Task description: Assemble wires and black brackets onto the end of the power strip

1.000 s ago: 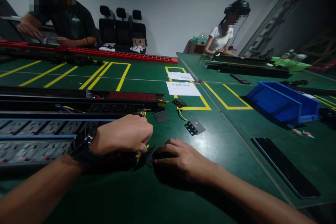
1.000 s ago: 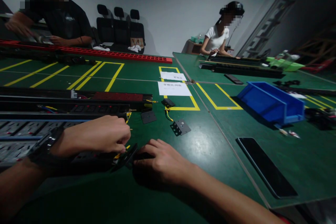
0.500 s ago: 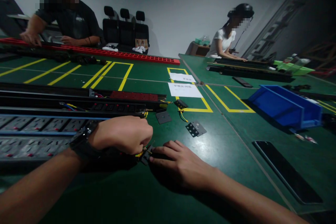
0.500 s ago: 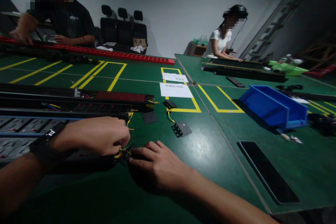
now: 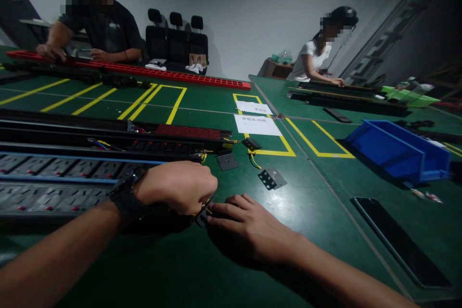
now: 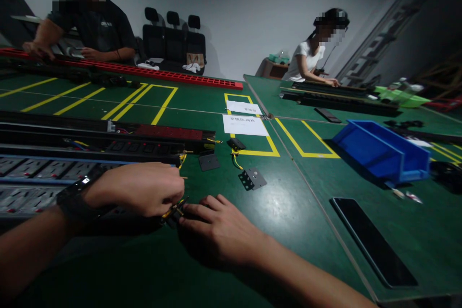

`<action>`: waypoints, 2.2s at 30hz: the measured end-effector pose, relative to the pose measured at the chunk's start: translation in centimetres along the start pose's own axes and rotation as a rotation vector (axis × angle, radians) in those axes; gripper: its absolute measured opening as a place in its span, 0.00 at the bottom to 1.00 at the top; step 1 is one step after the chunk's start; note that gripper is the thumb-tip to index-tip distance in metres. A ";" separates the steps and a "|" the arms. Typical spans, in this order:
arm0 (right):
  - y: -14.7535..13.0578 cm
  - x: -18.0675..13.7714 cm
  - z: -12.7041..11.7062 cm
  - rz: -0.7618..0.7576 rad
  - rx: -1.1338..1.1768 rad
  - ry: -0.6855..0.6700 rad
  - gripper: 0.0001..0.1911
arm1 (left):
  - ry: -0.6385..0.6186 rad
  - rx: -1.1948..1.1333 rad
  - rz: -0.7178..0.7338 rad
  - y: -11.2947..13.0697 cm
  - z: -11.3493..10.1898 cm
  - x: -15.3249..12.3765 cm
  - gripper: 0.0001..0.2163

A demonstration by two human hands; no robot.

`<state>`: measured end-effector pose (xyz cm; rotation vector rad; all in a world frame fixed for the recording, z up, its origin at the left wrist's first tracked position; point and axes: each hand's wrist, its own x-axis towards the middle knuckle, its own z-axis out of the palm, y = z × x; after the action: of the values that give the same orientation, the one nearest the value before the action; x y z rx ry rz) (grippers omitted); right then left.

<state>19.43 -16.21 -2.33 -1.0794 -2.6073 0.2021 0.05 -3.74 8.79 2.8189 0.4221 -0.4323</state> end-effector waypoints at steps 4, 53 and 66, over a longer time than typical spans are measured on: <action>0.2 -0.1 0.1 -0.011 0.017 -0.010 0.24 | -0.056 -0.004 -0.017 -0.1 -0.2 0.3 0.09; 1.7 -0.3 -0.3 0.128 0.192 0.054 0.13 | 0.246 -0.147 -0.230 -6.3 0.7 1.9 0.16; 1.7 -0.3 -0.4 0.132 0.197 0.059 0.13 | 0.064 -0.220 -0.114 -7.3 0.9 1.9 0.12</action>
<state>20.87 -15.18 -2.46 -1.1680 -2.4066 0.4398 -0.78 3.16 5.85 2.6094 0.6066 -0.2981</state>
